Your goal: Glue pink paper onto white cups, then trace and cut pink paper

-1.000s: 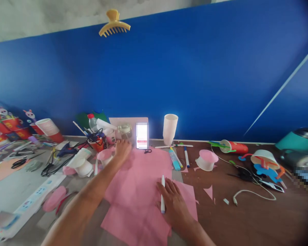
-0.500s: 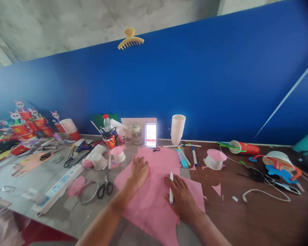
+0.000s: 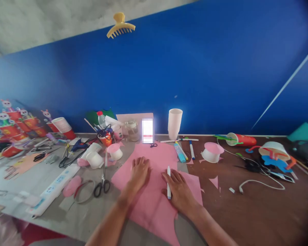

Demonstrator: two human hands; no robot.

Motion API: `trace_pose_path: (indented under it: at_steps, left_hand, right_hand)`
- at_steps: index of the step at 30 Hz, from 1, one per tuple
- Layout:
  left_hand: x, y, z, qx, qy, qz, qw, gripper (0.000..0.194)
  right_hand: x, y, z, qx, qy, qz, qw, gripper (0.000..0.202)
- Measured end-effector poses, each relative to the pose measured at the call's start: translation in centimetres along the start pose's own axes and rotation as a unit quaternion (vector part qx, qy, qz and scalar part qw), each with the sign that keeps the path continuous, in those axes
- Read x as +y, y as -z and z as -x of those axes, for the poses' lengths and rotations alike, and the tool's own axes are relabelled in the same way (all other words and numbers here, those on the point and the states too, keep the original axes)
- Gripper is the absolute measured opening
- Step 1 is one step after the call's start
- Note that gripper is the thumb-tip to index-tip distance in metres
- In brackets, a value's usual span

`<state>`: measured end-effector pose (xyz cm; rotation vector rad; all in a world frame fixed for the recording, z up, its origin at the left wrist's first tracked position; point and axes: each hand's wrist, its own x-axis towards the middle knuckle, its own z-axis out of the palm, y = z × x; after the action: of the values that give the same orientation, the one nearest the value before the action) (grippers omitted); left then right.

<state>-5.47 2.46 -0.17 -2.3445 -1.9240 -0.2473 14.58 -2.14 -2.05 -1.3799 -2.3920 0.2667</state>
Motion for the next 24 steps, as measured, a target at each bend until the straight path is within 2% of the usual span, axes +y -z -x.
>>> trace_pose_path:
  at_steps: [3, 7, 10, 13, 16, 18, 24]
  left_hand:
    - [-2.2, 0.2, -0.5, 0.000, 0.040, -0.012, 0.999, 0.029]
    - [-4.9, 1.4, -1.0, 0.049, 0.152, -0.049, 0.986, 0.036]
    - [-4.4, 1.5, -1.1, 0.056, 0.152, -0.044, 0.986, 0.038]
    - [-2.5, 1.0, -1.1, 0.024, 0.100, -0.020, 0.994, 0.030]
    - [-1.6, 0.6, -1.2, -0.011, 0.089, -0.011, 0.996, 0.026]
    - [-2.1, 0.6, -1.1, -0.020, 0.109, -0.022, 0.994, 0.026]
    - [-5.2, 1.0, -0.4, -0.012, 0.176, -0.061, 0.982, 0.032]
  right_hand:
    - [-0.1, 0.1, 0.0, 0.010, -0.003, -0.006, 1.000, 0.052]
    - [-0.1, -0.1, 0.2, 0.024, -0.002, -0.005, 1.000, 0.051]
    - [0.0, -0.3, 0.2, 0.028, -0.001, -0.006, 1.000, 0.050]
    - [0.1, -0.6, 0.3, 0.028, -0.003, -0.005, 1.000, 0.051]
    - [0.3, -0.8, 0.3, 0.030, -0.001, -0.001, 1.000, 0.051]
    - [0.3, -0.8, 0.3, 0.033, 0.004, 0.003, 0.999, 0.051]
    - [0.4, -0.9, 0.2, 0.041, 0.013, 0.012, 0.999, 0.052]
